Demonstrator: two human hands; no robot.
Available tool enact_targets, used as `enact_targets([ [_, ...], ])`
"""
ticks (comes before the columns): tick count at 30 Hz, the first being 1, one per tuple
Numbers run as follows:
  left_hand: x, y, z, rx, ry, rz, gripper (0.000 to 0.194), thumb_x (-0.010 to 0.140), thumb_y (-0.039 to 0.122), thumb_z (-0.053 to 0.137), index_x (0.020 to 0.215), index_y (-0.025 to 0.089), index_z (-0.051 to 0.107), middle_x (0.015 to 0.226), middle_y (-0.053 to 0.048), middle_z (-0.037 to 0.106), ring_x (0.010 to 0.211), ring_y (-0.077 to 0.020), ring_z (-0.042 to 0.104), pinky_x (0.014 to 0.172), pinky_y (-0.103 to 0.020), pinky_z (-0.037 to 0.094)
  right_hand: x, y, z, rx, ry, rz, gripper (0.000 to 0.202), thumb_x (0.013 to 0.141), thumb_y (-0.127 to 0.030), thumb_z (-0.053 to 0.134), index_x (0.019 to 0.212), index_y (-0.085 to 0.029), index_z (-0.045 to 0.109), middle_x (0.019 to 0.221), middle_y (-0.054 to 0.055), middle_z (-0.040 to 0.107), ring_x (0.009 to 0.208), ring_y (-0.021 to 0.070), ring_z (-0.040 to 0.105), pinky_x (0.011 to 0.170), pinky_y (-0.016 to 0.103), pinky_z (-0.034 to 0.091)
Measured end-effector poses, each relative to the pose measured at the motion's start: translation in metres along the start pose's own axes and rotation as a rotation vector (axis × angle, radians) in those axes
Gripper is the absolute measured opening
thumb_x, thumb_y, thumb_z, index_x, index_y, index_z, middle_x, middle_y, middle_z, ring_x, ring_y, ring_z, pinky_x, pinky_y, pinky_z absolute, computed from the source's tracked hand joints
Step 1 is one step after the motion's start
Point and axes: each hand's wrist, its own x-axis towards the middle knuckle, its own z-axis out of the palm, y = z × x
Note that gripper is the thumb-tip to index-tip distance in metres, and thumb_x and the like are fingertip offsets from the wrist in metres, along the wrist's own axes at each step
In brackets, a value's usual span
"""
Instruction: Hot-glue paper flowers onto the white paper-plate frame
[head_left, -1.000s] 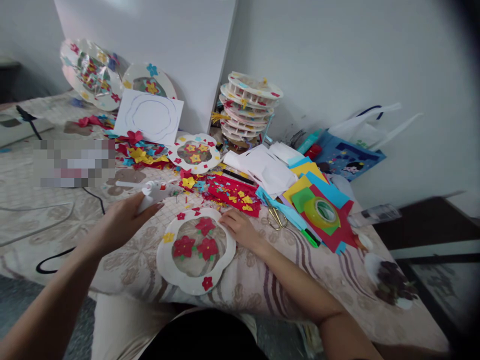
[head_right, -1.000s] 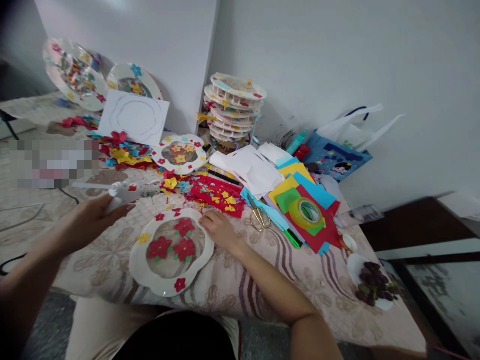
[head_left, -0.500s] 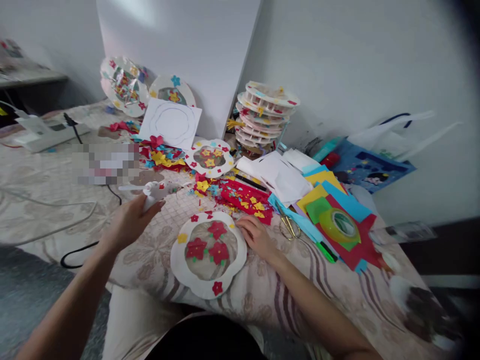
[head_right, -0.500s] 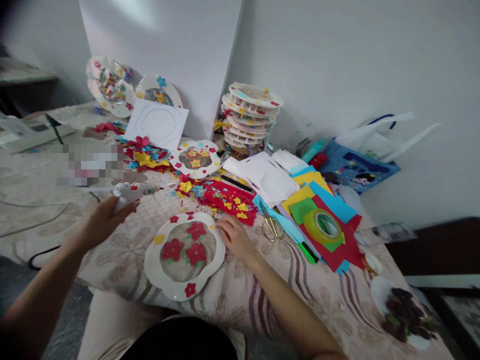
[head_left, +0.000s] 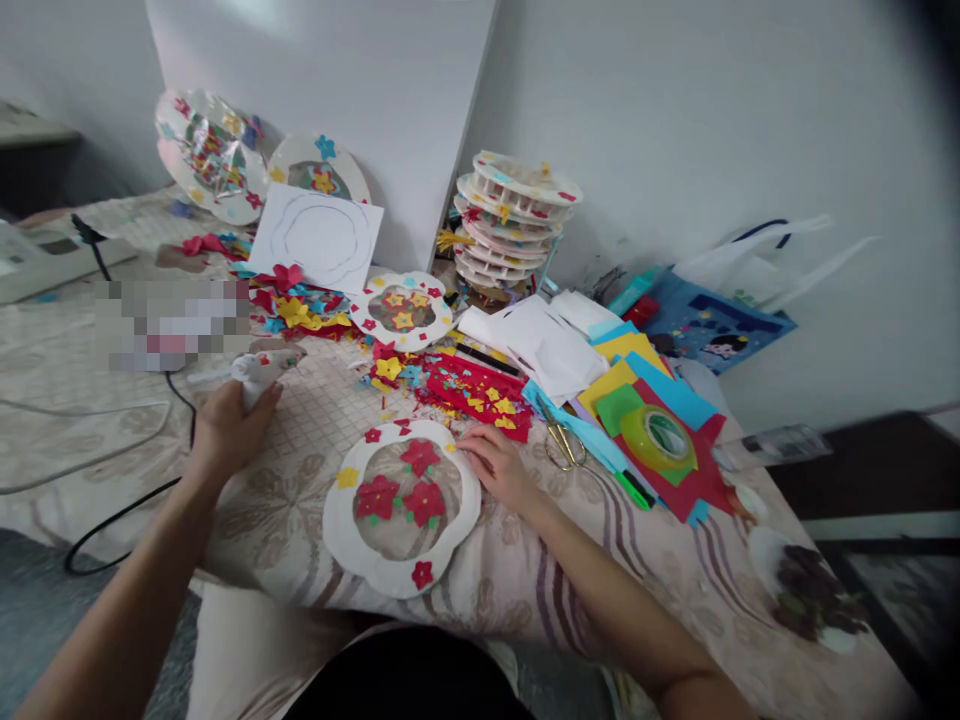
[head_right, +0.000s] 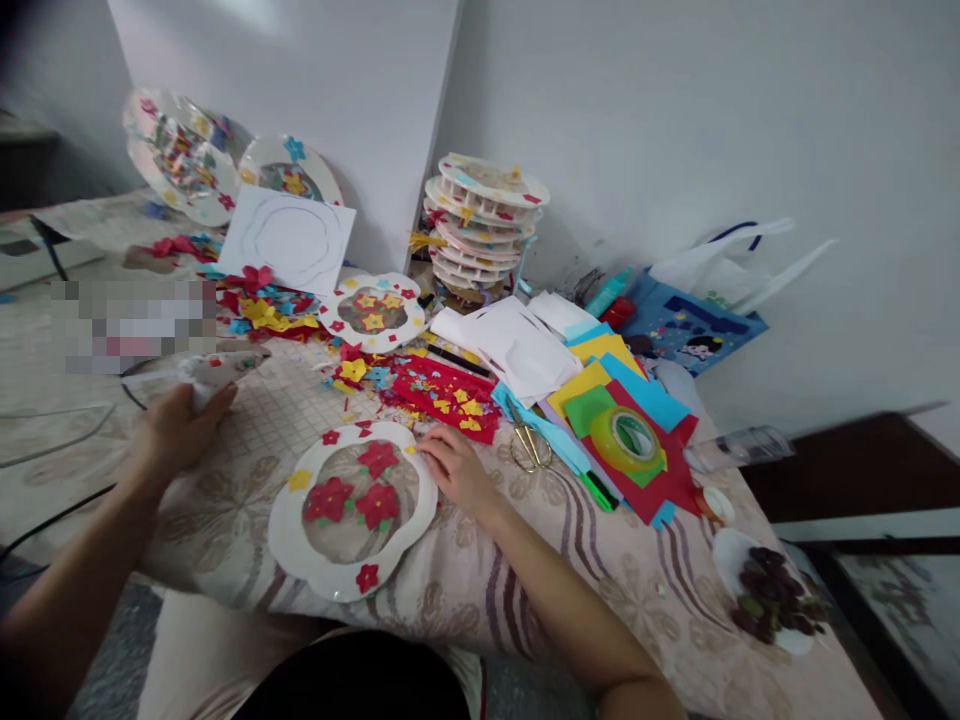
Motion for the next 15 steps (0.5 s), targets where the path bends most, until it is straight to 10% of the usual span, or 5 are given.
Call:
enact_targets([
  [15,-0.008,-0.007,0.012,0.005,0.18,0.072,0.04,0.073,0.053,0.051,0.057,0.021,0.032,0.056,0.004,0.034,0.052,-0.0107,0.032,0.051,-0.024,0.023,0.001,0.002,0.001,-0.025,-0.017,0.005,0.035,0.087,-0.007,0.043,0.112,-0.024,0.06,0.111,0.008,0.051,0.107,0.019,0.052,0.092,0.038,0.047],
])
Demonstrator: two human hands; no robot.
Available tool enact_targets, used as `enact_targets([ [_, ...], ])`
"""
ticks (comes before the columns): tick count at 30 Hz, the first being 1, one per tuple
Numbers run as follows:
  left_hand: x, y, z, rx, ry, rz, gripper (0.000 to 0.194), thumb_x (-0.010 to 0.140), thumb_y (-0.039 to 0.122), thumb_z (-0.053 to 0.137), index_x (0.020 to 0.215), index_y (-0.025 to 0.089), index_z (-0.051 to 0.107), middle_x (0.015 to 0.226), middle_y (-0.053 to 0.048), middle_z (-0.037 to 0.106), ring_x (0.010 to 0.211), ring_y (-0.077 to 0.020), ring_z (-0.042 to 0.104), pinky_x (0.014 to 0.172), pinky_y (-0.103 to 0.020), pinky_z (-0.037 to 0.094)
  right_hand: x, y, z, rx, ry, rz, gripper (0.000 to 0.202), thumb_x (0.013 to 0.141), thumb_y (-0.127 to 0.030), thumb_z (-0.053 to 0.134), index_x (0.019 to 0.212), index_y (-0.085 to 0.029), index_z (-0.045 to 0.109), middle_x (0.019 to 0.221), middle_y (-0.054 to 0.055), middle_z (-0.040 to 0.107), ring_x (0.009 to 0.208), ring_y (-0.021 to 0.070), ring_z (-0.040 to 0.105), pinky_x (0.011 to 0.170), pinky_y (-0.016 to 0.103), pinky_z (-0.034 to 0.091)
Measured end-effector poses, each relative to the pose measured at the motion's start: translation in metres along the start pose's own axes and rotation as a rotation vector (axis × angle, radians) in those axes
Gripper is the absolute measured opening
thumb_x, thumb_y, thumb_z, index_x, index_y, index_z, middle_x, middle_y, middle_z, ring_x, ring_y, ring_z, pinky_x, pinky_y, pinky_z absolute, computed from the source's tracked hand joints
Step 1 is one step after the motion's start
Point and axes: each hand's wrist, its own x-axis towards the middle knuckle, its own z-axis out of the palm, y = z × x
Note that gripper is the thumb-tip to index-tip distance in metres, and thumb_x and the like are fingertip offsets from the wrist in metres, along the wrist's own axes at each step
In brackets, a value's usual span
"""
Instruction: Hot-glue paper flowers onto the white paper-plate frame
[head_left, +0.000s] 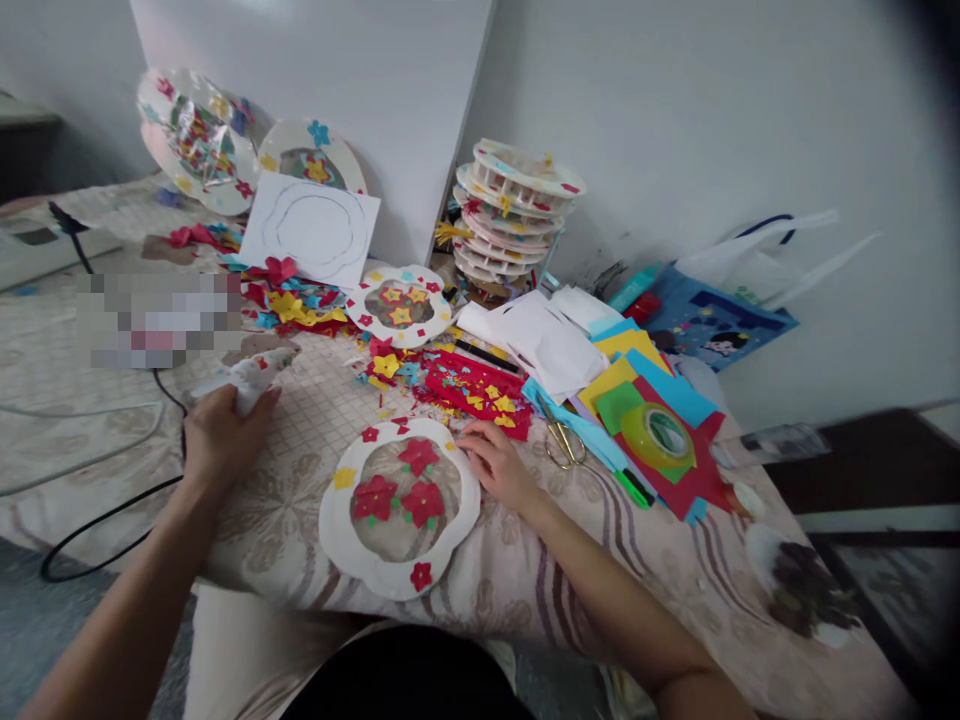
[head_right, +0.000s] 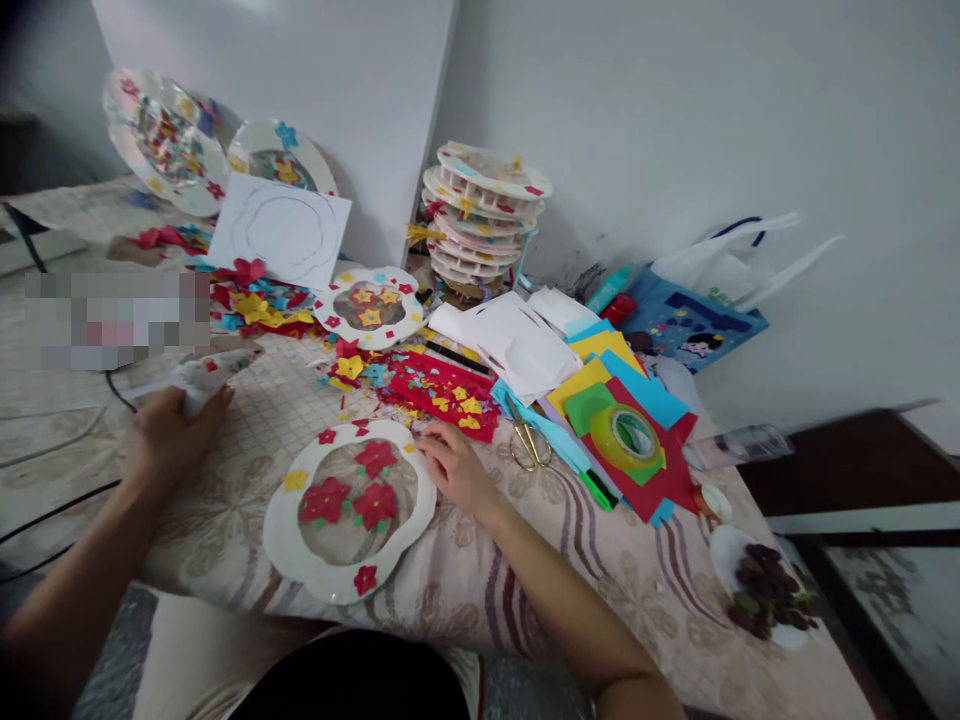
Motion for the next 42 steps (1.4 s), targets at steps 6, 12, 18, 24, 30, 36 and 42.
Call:
enact_targets([
  [6,0.0004,-0.0013,0.0017,0.011,0.0,-0.007,0.04,0.071,0.053,0.052,0.055,0.021,0.034,0.052,0.004,0.033,0.049,-0.0109,0.033,0.05,-0.025,0.023,0.0023,-0.0031,0.0002,-0.063,-0.087,-0.018,0.038,0.086,-0.006,0.044,0.114,-0.025,0.06,0.114,0.008,0.051,0.11,0.0198,0.049,0.095,0.038,0.044],
  [12,-0.0009,-0.0022,0.0024,0.021,-0.003,-0.009,0.04,0.07,0.053,0.052,0.054,0.022,0.034,0.05,0.004,0.032,0.048,-0.0109,0.032,0.049,-0.025,0.023,0.0033,-0.0043,0.0012,-0.057,-0.09,0.005,0.042,0.085,-0.002,0.041,0.116,-0.026,0.058,0.115,0.007,0.05,0.11,0.0195,0.049,0.096,0.039,0.043],
  [18,-0.0018,0.0023,-0.0009,0.029,-0.036,-0.024,0.039,0.071,0.053,0.053,0.056,0.021,0.037,0.051,0.004,0.033,0.05,-0.0111,0.035,0.05,-0.024,0.024,0.0034,-0.006,0.0002,-0.029,-0.075,0.026,0.041,0.086,-0.003,0.039,0.116,-0.025,0.056,0.117,0.008,0.048,0.111,0.02,0.048,0.096,0.039,0.043],
  [24,-0.0013,0.002,-0.0017,0.032,-0.047,-0.031,0.039,0.072,0.054,0.051,0.058,0.021,0.037,0.053,0.004,0.035,0.051,-0.0117,0.036,0.05,-0.025,0.025,0.0023,-0.0046,0.0011,0.013,-0.024,0.053,0.04,0.087,-0.003,0.037,0.116,-0.025,0.054,0.115,0.008,0.049,0.112,0.0195,0.048,0.098,0.04,0.042],
  [30,-0.0018,-0.0001,-0.0008,0.051,-0.062,-0.027,0.041,0.073,0.056,0.049,0.056,0.021,0.036,0.049,0.004,0.035,0.049,-0.0117,0.035,0.049,-0.025,0.026,0.0001,-0.0015,0.0035,0.011,-0.021,0.04,0.036,0.089,-0.006,0.039,0.114,-0.025,0.056,0.116,0.008,0.049,0.113,0.019,0.048,0.099,0.039,0.042],
  [36,-0.0005,0.0,-0.0025,0.058,-0.078,-0.025,0.04,0.072,0.056,0.049,0.055,0.022,0.038,0.047,0.003,0.038,0.049,-0.0136,0.038,0.049,-0.026,0.027,-0.0001,-0.0006,0.0052,0.0,-0.052,0.001,0.035,0.089,-0.008,0.042,0.114,-0.026,0.059,0.119,0.008,0.049,0.111,0.0195,0.05,0.096,0.04,0.044],
  [42,-0.0013,0.0021,-0.0049,0.071,-0.082,-0.034,0.039,0.071,0.056,0.048,0.054,0.023,0.036,0.046,0.002,0.038,0.047,-0.0146,0.038,0.047,-0.026,0.027,-0.0011,-0.0009,0.0045,0.099,0.162,0.103,0.028,0.09,-0.012,0.041,0.11,-0.023,0.057,0.106,0.007,0.057,0.102,0.0178,0.055,0.09,0.035,0.046],
])
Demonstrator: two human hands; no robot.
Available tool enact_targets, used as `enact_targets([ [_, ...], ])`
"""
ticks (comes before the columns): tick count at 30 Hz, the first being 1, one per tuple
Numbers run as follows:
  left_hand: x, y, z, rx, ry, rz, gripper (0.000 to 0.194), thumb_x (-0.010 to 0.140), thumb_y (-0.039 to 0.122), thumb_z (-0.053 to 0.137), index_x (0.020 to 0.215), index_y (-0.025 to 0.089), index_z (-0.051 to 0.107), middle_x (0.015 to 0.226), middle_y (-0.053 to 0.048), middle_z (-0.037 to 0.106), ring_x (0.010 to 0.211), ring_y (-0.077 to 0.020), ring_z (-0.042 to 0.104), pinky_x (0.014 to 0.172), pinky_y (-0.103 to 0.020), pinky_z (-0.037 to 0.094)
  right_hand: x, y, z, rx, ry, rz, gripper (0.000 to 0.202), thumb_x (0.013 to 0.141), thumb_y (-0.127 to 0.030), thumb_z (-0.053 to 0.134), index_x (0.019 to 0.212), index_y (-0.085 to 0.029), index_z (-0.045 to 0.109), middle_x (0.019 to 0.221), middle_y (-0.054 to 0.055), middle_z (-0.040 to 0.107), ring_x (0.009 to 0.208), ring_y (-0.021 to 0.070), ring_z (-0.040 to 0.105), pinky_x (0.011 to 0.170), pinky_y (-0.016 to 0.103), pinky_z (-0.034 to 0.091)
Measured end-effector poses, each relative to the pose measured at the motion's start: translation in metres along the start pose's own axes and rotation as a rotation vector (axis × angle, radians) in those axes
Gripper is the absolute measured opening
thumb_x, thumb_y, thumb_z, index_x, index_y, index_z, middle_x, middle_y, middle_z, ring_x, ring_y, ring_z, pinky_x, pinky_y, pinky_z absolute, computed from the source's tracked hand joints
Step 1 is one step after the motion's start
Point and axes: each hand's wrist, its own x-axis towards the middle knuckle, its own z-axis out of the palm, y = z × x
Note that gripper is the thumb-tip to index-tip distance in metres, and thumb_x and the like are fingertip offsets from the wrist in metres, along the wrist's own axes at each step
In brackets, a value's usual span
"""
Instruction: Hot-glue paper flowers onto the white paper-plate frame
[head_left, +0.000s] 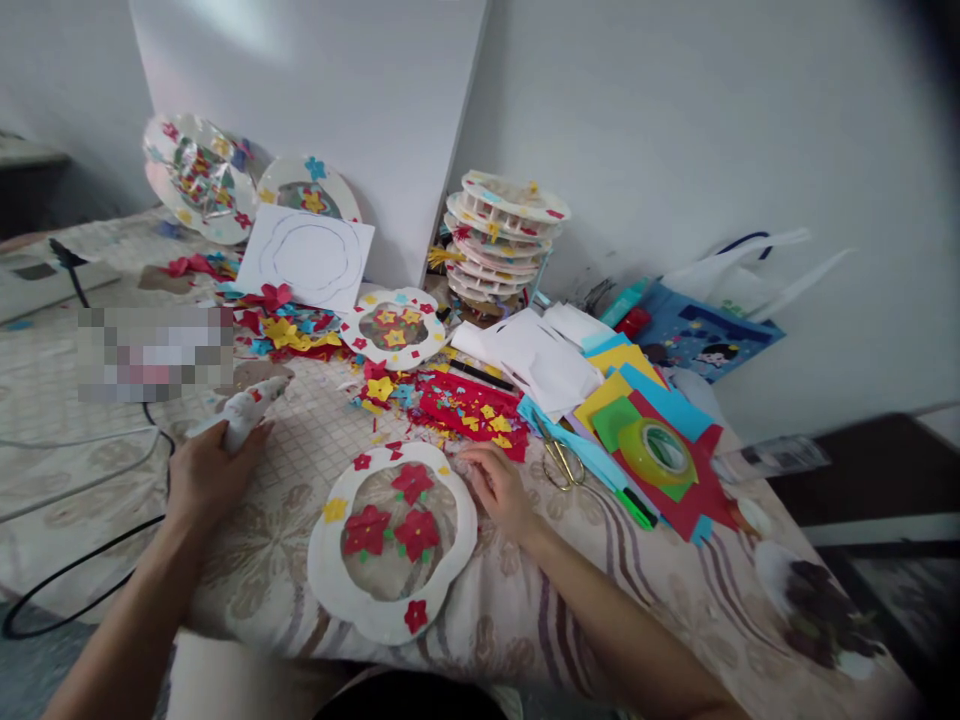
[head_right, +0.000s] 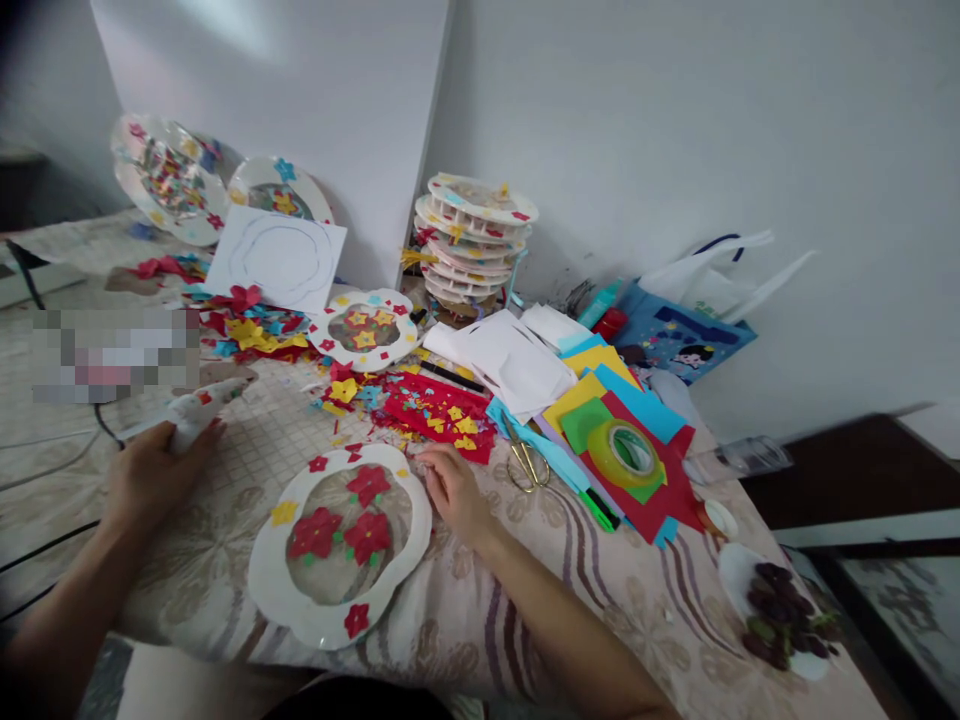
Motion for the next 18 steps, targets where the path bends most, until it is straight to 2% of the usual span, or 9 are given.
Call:
enact_targets([
  [4,-0.002,0.001,-0.002,0.008,-0.005,-0.024,0.042,0.07,0.061,0.046,0.053,0.024,0.034,0.045,0.003,0.037,0.047,-0.0155,0.039,0.046,-0.026,0.028,-0.001,0.004,0.001,0.019,0.094,0.074,0.016,0.09,-0.017,0.044,0.095,-0.021,0.059,0.086,0.004,0.06,0.08,0.0158,0.058,0.073,0.03,0.048],
  [9,0.0,-0.003,0.0,0.033,-0.027,-0.019,0.044,0.071,0.064,0.044,0.054,0.025,0.032,0.045,0.002,0.037,0.047,-0.0172,0.04,0.046,-0.028,0.029,-0.002,0.006,0.002,0.05,0.04,0.158,0.012,0.092,-0.023,0.043,0.091,-0.021,0.055,0.071,0.0,0.058,0.063,0.0128,0.054,0.06,0.024,0.043],
  [13,0.002,-0.009,0.004,0.046,-0.007,-0.006,0.045,0.071,0.065,0.043,0.054,0.025,0.031,0.048,0.002,0.039,0.049,-0.0172,0.042,0.046,-0.027,0.029,-0.004,0.005,0.002,0.074,-0.024,0.207,0.021,0.095,-0.03,0.037,0.081,-0.021,0.05,0.057,-0.004,0.045,0.05,0.011,0.043,0.05,0.023,0.034],
  [18,0.011,-0.004,0.003,0.046,-0.053,-0.089,0.044,0.068,0.066,0.044,0.054,0.025,0.037,0.044,0.002,0.04,0.046,-0.017,0.042,0.044,-0.027,0.031,-0.002,0.003,0.001,0.09,0.008,0.211,0.031,0.095,-0.033,0.038,0.065,-0.021,0.041,0.055,-0.004,0.038,0.05,0.0112,0.039,0.049,0.024,0.033],
])
